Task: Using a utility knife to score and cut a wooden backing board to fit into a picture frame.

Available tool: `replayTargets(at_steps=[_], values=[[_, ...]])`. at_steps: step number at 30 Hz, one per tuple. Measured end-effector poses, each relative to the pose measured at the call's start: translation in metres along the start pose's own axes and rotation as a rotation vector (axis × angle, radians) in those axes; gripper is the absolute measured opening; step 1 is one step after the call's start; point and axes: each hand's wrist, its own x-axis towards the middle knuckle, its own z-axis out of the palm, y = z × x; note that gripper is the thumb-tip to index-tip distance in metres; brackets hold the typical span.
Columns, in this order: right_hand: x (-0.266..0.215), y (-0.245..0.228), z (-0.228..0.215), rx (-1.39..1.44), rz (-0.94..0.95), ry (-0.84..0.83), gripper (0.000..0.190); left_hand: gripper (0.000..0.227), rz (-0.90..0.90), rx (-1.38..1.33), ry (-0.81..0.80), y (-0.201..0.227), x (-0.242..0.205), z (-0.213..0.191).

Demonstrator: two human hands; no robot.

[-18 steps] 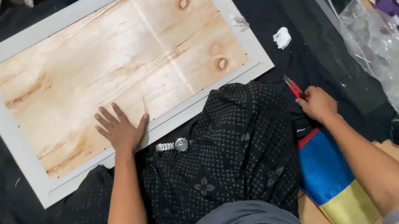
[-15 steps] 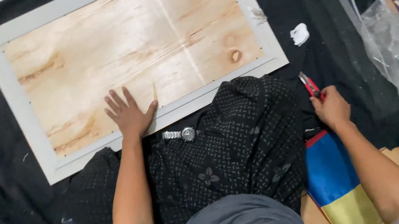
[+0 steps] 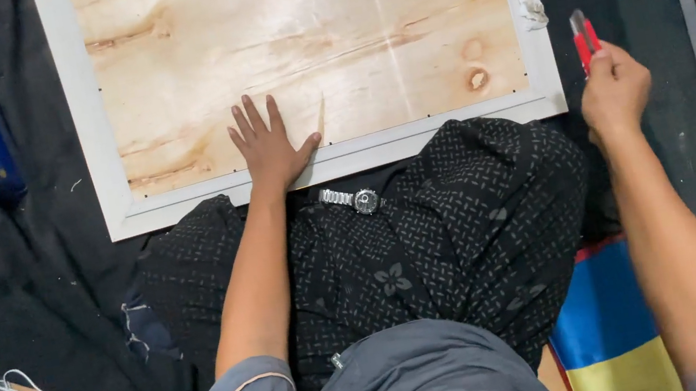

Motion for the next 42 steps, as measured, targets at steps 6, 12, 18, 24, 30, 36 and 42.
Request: replayTargets(at_steps=[6,12,18,24,30,36,42], values=[[0.023,-0.132,0.066,0.646,0.120,-0.213,0.063,0.067,0.546,-0.021,0.198,0.035,-0.017,0.013],[-0.010,-0.206,0.122,0.634,0.118,-0.524,0.039,0.079,0.649,0.101,-0.211,0.037,-0.063,0.042],[-0.087,-0.202,0.160,0.287,0.053,-0.764,0.027,0.072,0.645,0.098,-0.224,0.041,-0.082,0.011],[-0.103,-0.215,0.159,0.222,-0.083,-0.876,0.031,0.062,0.661,0.163,-0.110,0.058,-0.083,0.054],[-0.103,-0.223,0.132,0.186,-0.133,-0.906,0.038,0.070,0.547,0.174,-0.010,0.062,-0.096,0.053],[-0.100,-0.225,0.130,0.211,-0.169,-0.883,0.040,0.072,0.546,0.237,0.104,0.066,-0.089,0.081],[-0.098,-0.222,0.132,0.230,-0.168,-0.893,0.039,0.070,0.557,0.216,0.083,0.063,-0.085,0.090]])
